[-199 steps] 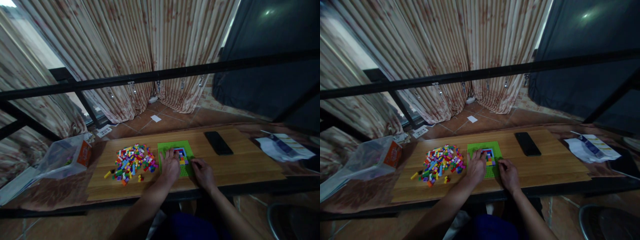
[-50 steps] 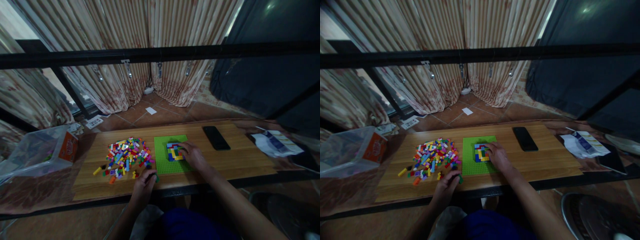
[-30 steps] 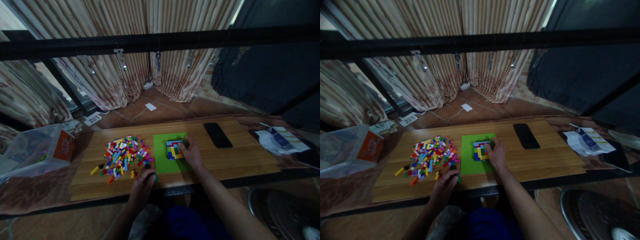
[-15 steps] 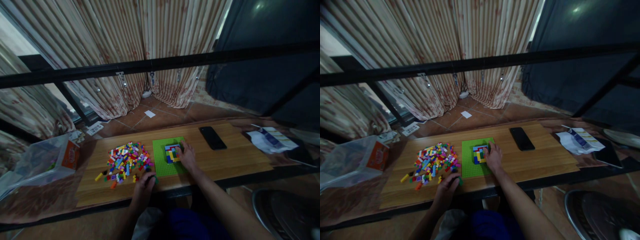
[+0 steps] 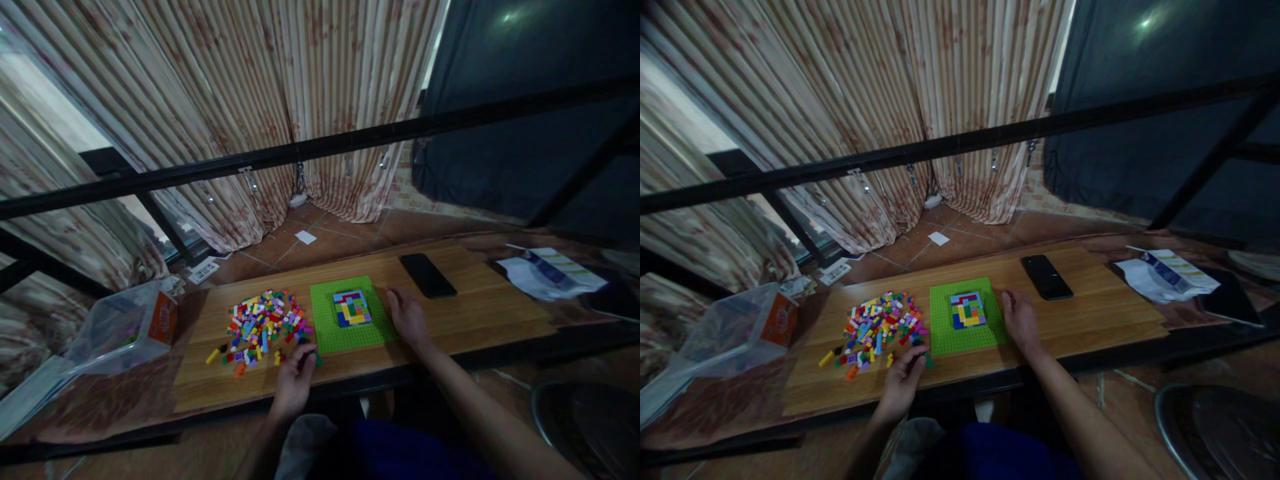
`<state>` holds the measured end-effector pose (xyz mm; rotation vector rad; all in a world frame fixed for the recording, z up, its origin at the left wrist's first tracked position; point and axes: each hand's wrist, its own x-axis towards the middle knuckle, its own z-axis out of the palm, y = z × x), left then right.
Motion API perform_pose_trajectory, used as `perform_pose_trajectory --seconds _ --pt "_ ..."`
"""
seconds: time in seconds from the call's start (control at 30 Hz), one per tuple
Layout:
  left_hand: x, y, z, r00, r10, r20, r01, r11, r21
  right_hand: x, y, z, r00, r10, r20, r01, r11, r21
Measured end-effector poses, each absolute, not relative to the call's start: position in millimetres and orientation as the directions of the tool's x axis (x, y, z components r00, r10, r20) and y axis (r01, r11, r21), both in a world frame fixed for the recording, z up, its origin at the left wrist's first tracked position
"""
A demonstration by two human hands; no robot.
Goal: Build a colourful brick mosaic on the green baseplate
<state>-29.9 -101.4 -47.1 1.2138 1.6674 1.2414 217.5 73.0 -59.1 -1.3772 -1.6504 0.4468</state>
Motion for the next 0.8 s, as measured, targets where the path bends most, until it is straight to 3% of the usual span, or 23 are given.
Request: perform_pose_trajectory --seconds 0.37,0.8 --pt "-29.6 -98.4 -44.9 -0.326 0.945 -0.033 0.324 0.145 0.935 223.2 69.7 -69.0 -0.023 0.888 0.460 0.638 0.367 -0.677" --pt "-20.7 -96.0 -44.6 -0.390 0.911 -0.137 0.023 0.158 0.987 225.6 67.8 -65.8 -0.043 0.874 0.484 0.651 0.392 -0.650"
